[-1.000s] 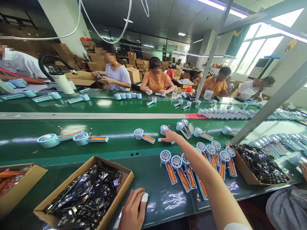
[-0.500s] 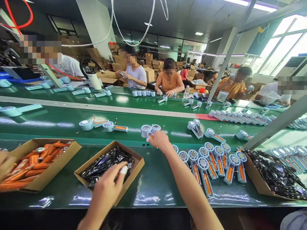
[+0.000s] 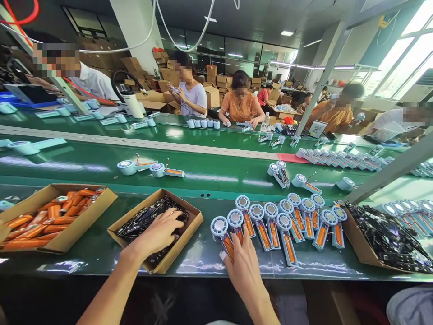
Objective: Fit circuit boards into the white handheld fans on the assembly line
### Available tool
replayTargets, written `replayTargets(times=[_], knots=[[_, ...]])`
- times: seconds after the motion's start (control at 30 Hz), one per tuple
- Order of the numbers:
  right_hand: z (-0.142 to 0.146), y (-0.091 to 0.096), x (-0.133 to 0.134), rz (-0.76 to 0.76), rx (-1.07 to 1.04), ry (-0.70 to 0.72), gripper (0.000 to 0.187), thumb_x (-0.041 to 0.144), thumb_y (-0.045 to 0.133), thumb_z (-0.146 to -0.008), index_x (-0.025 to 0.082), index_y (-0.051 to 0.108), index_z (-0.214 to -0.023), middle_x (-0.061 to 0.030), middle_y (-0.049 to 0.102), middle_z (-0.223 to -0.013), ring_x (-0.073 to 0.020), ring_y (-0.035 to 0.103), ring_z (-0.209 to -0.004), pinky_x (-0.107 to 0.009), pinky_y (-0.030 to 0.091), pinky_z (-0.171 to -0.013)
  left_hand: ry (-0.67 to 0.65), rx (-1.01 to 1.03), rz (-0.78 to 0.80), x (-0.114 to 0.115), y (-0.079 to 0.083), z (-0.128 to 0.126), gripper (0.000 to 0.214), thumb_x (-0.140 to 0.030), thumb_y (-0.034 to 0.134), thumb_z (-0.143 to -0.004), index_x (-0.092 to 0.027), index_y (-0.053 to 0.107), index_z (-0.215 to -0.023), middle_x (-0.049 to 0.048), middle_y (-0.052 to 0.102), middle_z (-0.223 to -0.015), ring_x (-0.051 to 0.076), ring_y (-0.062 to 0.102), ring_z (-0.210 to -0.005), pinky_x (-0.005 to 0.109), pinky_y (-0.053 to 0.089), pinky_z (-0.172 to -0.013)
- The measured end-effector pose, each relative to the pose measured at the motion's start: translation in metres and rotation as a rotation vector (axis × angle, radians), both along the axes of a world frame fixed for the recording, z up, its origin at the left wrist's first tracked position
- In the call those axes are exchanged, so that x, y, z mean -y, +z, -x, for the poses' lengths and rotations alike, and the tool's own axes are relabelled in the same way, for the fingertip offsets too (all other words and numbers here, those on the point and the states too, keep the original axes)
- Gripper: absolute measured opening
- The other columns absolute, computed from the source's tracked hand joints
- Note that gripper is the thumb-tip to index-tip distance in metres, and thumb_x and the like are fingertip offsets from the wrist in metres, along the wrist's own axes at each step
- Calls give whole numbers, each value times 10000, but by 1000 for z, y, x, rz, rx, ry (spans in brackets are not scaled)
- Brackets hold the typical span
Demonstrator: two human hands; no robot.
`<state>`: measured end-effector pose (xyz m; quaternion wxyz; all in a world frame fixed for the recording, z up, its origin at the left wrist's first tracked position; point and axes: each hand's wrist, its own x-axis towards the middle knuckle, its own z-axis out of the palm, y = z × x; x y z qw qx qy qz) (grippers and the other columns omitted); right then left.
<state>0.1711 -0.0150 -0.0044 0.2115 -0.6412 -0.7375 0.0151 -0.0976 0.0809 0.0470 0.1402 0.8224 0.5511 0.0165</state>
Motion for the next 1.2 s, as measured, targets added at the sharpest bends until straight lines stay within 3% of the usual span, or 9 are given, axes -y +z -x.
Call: replayTargets(times=[0.07,0.17,0.37,0.53,0.63,0.77,0.87,0.97,1.2], knots=[[-9,7,14,-92,-51,22,347,220,561,-902,252,551,-1247,-152,488,-1412,-343,563,-1248,-452,554,-910,-54,97,-31,-7,2,10,227,-70,562,-731,-233,720,-728,97,664,-1293,306,493,-1325,471,409,-1095],[-12,21,25,-136,-134,74,266,146,454,-940,253,567,-1156,-115,611,-1199,-260,653,-1029,-375,574,-807,-31,353,-75,-14,9,25,154,-242,556,-805,-246,676,-709,88,711,-1187,300,598,-1189,465,462,-1042],[23,24,-3,-146,97,248,233,26,519,-880,199,616,-1002,-90,642,-978,-229,624,-795,-332,536,-669,532,1113,-258,18,29,-7,222,-442,507,-912,-235,541,-984,65,763,-913,235,727,-895,382,581,-819],[32,14,-27,-121,303,235,214,-12,596,-848,196,623,-807,-94,632,-888,-238,583,-740,-331,490,-608,657,1458,54,66,11,-64,331,-413,607,-871,-248,508,-1141,-22,716,-746,119,563,-432,211,429,-382],[18,12,-29,-114,181,341,194,27,569,-904,199,639,-848,-74,656,-905,-222,592,-756,-324,496,-654,678,1575,331,85,-13,-76,320,-428,669,-832,-206,596,-1051,31,748,-834,114,587,-483,229,467,-437],[4,8,-24,-92,-179,399,217,105,474,-989,211,660,-1028,-61,716,-1015,-191,653,-850,-299,520,-763,665,1773,655,98,-40,-69,416,-500,675,-818,-165,676,-1065,148,769,-1063,281,732,-923,383,581,-775],[5,1,-20,-98,-378,324,254,129,441,-995,217,670,-1059,-57,740,-973,-184,683,-867,-289,533,-775,550,1752,741,103,-52,-62,544,-563,715,-767,-184,669,-1155,192,711,-1251,363,673,-1140,479,534,-941],[9,-4,-18,-109,-427,273,253,123,453,-976,217,682,-1031,-59,744,-943,-192,691,-870,-303,539,-782,482,1618,670,106,-58,-63,654,-462,847,-640,-219,628,-1206,187,684,-1307,352,666,-1168,473,518,-985],[11,-5,-19,-191,-293,289,257,106,452,-955,202,679,-1025,-80,726,-909,-208,666,-831,-324,543,-760,719,1378,470,102,-52,-74,447,-567,713,-739,-164,656,-924,98,790,-776,293,769,-769,427,612,-790]])
